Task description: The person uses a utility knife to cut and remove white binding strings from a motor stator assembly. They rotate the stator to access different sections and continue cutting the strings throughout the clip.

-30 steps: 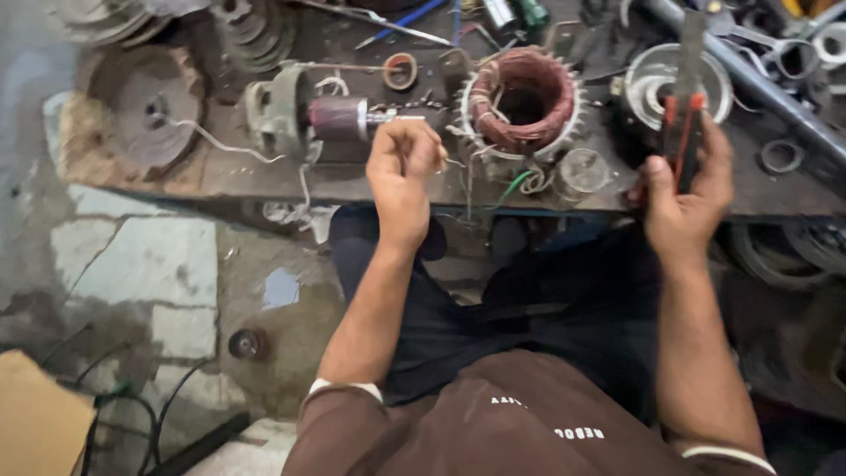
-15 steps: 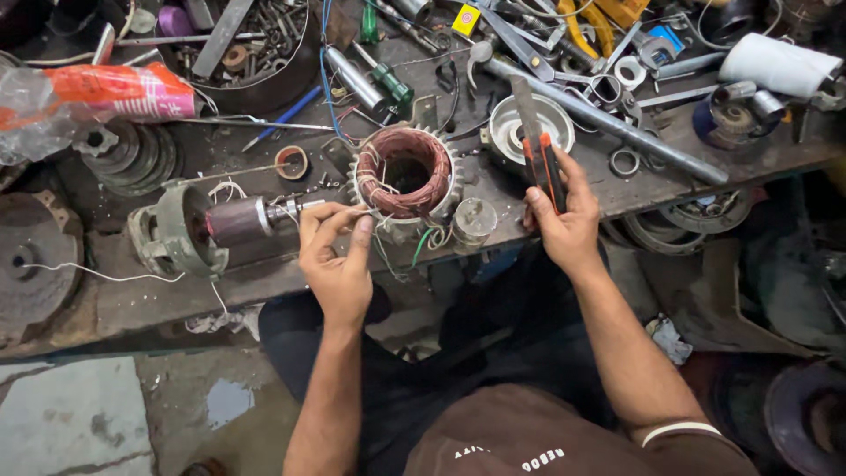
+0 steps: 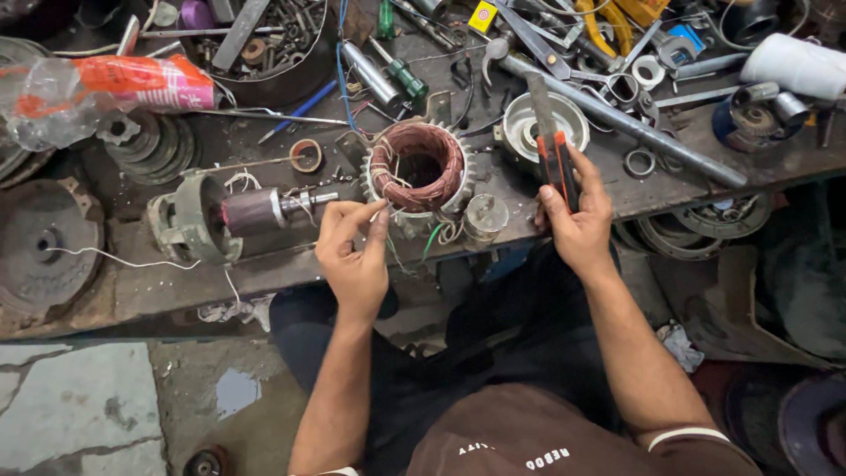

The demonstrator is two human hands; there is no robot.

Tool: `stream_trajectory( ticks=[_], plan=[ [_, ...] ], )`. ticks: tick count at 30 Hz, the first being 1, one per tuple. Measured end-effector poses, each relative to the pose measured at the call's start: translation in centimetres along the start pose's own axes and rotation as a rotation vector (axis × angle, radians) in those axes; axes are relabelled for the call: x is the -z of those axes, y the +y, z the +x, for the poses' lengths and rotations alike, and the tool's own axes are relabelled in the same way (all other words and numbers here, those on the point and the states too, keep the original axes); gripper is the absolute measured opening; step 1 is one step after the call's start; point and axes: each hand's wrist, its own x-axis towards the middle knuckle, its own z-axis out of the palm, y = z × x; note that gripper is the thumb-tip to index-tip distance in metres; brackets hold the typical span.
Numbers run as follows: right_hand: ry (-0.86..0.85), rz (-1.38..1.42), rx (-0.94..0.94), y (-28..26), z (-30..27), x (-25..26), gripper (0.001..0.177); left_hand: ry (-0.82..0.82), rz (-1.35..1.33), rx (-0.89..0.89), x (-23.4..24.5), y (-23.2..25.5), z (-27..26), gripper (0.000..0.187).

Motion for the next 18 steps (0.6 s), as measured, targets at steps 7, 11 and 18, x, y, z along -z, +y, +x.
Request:
stream_trajectory(
  ticks=[7, 11, 18],
  plan=[
    [0.008, -0.037, 0.019, 0.1, -0.5, 0.1, 0.056, -0.038, -0.095, 0.044, 0.7, -0.9, 0.0, 0.012],
    [-0.005, -0.016, -0.004, 0.6, -0.4, 0.2, 0.056, -0.055, -0.223, 0.142, 0.7, -1.9, -0.5, 0.008],
    [-0.02, -0.042, 0.004, 0.8, -0.2, 0.4, 0.055, -0.084, -0.556, 0.28, 0.1, -4.3, -1.6, 0.006]
  ],
)
